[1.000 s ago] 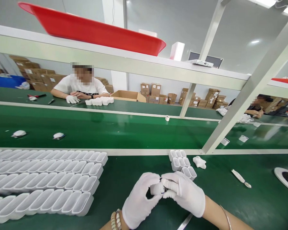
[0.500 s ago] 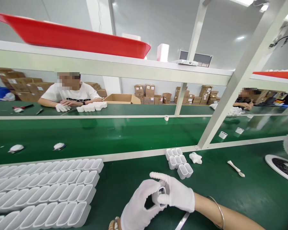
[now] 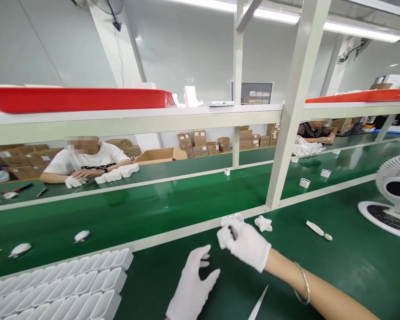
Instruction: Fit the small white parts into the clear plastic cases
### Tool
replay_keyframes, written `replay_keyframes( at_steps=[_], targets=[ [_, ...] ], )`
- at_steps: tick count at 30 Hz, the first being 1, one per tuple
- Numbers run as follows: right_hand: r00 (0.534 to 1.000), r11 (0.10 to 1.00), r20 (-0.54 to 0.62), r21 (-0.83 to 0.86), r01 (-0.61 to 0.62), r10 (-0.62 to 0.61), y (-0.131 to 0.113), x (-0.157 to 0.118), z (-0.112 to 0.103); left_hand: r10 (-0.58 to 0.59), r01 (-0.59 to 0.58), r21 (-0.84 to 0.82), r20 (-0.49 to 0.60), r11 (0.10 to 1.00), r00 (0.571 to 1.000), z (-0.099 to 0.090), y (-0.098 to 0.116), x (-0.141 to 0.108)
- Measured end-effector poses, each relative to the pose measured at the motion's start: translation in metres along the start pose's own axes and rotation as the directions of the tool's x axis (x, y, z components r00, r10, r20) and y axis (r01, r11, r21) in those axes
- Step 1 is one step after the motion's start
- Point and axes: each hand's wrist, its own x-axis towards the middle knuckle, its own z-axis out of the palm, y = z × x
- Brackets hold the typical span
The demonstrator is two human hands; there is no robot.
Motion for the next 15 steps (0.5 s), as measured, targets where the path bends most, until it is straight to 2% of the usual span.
replay_keyframes(
  at_steps=[3, 6, 11, 15],
  targets=[
    [0.992, 0.998, -0.116, 0.012, -0.056, 0.057, 0.019, 0.023, -0.03, 0.096, -0.108, 0.145, 0.087, 0.983, 0.992, 0.013, 0.012, 0.023],
    [0.976, 0.995, -0.195, 0.002, -0.102, 0.1, 0.029, 0.034, -0.045, 0.166, -0.182, 0.161, 0.108, 0.97, 0.98, 0.028, 0.021, 0.045],
    [0.956, 0.985, -0.256, -0.059, -0.164, 0.144, 0.022, 0.031, -0.039, 0.245, -0.257, 0.125, 0.104, 0.958, 0.964, 0.037, 0.026, 0.055],
    [0.957, 0.979, -0.238, -0.081, -0.189, 0.165, 0.018, 0.029, -0.036, 0.285, -0.299, 0.104, 0.135, 0.948, 0.949, 0.024, 0.01, 0.038]
  ],
)
